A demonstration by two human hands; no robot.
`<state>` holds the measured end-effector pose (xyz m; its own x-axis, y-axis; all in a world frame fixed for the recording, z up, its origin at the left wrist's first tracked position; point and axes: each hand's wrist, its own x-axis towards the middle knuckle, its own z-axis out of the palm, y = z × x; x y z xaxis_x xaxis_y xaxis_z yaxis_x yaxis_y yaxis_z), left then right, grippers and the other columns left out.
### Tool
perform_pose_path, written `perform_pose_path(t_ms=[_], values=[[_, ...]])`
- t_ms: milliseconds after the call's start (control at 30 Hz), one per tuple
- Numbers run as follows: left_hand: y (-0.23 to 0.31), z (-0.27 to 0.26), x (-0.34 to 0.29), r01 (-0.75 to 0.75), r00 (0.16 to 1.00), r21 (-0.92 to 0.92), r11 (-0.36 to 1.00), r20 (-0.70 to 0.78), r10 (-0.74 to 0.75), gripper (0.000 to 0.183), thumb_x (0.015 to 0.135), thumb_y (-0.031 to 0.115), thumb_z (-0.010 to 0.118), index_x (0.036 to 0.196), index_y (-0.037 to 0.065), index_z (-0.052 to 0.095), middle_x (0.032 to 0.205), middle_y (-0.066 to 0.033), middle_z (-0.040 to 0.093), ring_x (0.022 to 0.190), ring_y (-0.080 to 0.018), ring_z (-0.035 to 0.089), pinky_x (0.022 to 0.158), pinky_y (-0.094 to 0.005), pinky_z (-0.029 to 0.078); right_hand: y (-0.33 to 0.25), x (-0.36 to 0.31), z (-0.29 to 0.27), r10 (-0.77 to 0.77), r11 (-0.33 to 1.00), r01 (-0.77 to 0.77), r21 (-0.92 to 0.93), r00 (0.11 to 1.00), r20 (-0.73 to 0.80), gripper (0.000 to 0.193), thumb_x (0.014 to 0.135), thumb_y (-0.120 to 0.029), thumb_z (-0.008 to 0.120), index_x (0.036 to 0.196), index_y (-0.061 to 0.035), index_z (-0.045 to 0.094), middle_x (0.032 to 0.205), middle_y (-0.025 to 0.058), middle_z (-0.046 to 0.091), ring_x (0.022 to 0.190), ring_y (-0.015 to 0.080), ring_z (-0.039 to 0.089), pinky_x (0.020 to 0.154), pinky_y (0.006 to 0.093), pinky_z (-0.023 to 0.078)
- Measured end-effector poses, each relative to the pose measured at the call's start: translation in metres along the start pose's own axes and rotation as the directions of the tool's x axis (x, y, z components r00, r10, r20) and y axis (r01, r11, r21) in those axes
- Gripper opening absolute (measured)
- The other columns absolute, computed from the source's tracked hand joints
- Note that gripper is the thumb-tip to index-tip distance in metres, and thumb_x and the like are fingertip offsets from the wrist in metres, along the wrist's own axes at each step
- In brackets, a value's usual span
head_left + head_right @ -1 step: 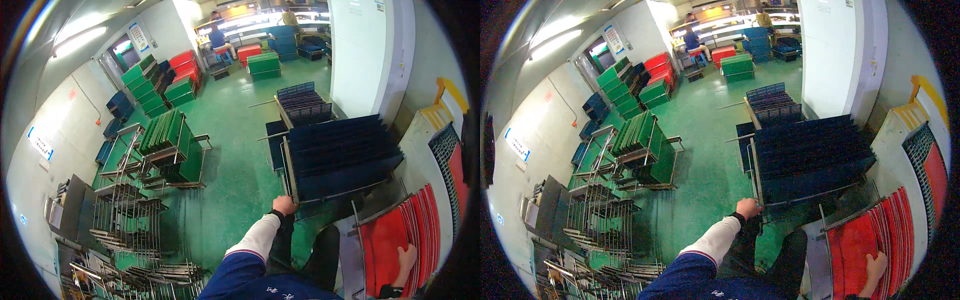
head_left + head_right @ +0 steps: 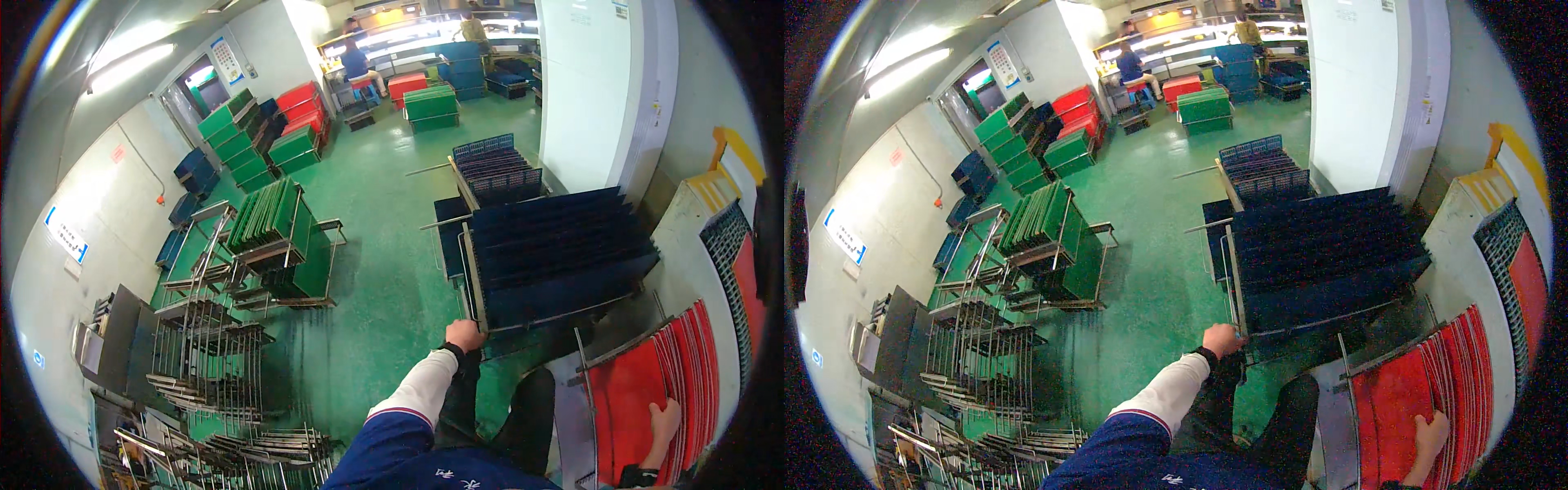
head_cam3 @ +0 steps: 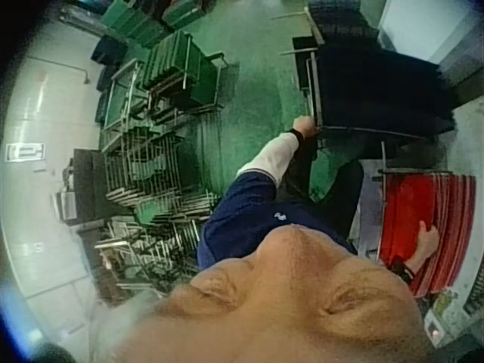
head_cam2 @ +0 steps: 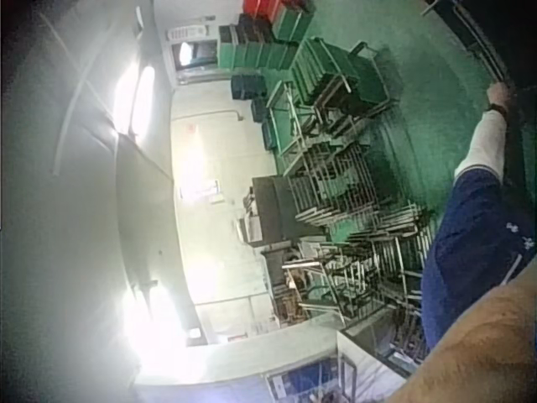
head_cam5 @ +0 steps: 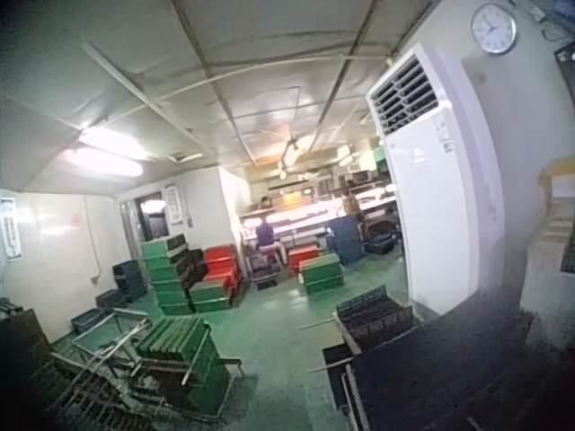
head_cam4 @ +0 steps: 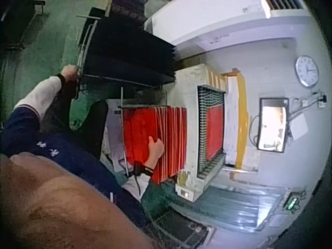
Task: The person is feeding thin red and blue sheets one by one into a processing machine on the factory floor.
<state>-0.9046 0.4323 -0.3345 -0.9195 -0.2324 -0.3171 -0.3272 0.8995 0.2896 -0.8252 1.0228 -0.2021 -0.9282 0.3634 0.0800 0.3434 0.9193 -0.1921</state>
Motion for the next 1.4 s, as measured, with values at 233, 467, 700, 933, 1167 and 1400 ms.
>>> perform_pose_path(t_ms=[233,467,700,933,1167,1400], values=[[-0.005,0.007,0.003,0.009,0.999,-0.058,0.998,-0.042,-0.011,0.036,0.081,0.038,0.06,0.093,0.006,0.074,0.101,-0.0187,0.07,0.099,-0.0362,0.066,0.084,-0.0462,0.054,0.008,0.003,0.009,-0.025,0.999,0.027,0.038,0.998,-0.056,0.044,0.07,-0.02,0.08,0.1,0.0042,0.06,0.098,0.0235,0.062,0.096,0.0422,0.058,0.085,0.0485,0.046],[-0.003,0.008,0.004,-0.002,0.999,-0.067,0.998,-0.039,-0.001,0.036,0.081,0.037,0.06,0.093,0.006,0.074,0.101,-0.0195,0.07,0.098,-0.0371,0.066,0.085,-0.0467,0.053,0.004,0.004,0.004,0.006,0.999,-0.008,0.049,0.999,0.037,0.044,0.07,-0.021,0.081,0.1,0.0038,0.061,0.099,0.0236,0.062,0.097,0.0421,0.058,0.086,0.0483,0.046],[-0.001,0.006,0.003,0.0,1.0,-0.065,0.998,-0.031,-0.002,0.038,0.08,0.04,0.064,0.094,0.005,0.073,0.101,-0.0191,0.07,0.099,-0.0367,0.065,0.085,-0.0468,0.053,0.001,0.004,0.0,0.055,0.998,-0.051,-0.043,0.995,0.087,0.057,0.073,-0.026,0.08,0.117,0.0046,0.06,0.115,0.0241,0.061,0.109,0.0398,0.057,0.096,0.046,0.045],[-0.003,0.01,0.004,-0.023,0.999,-0.037,0.999,-0.035,0.022,0.045,0.079,0.048,0.066,0.095,0.006,0.073,0.101,-0.0168,0.07,0.099,-0.0351,0.065,0.085,-0.0455,0.053,-0.008,0.0,-0.005,0.064,0.995,-0.059,-0.075,0.996,0.067,0.055,0.073,-0.026,0.08,0.115,0.0041,0.06,0.113,0.0239,0.062,0.109,0.0398,0.057,0.094,0.0464,0.046],[0.007,0.009,0.005,-0.051,0.998,-0.015,0.999,-0.025,0.05,0.043,0.078,0.047,0.066,0.09,0.007,0.074,0.097,-0.0158,0.071,0.096,-0.0348,0.066,0.082,-0.0464,0.053,-0.006,-0.002,-0.004,0.059,0.995,-0.055,-0.089,0.997,0.044,0.055,0.073,-0.025,0.08,0.115,0.0031,0.059,0.111,0.0239,0.062,0.108,0.0398,0.057,0.093,0.0461,0.046],[0.011,0.012,0.006,-0.042,0.998,-0.011,0.999,-0.043,0.041,0.043,0.079,0.048,0.066,0.089,0.007,0.074,0.097,-0.0166,0.071,0.096,-0.0352,0.066,0.082,-0.0458,0.053,0.012,0.0,0.017,-0.012,1.0,0.011,-0.005,0.996,-0.089,0.045,0.071,-0.02,0.077,0.107,0.0034,0.063,0.104,0.0241,0.063,0.101,0.0408,0.058,0.09,0.0466,0.046]])
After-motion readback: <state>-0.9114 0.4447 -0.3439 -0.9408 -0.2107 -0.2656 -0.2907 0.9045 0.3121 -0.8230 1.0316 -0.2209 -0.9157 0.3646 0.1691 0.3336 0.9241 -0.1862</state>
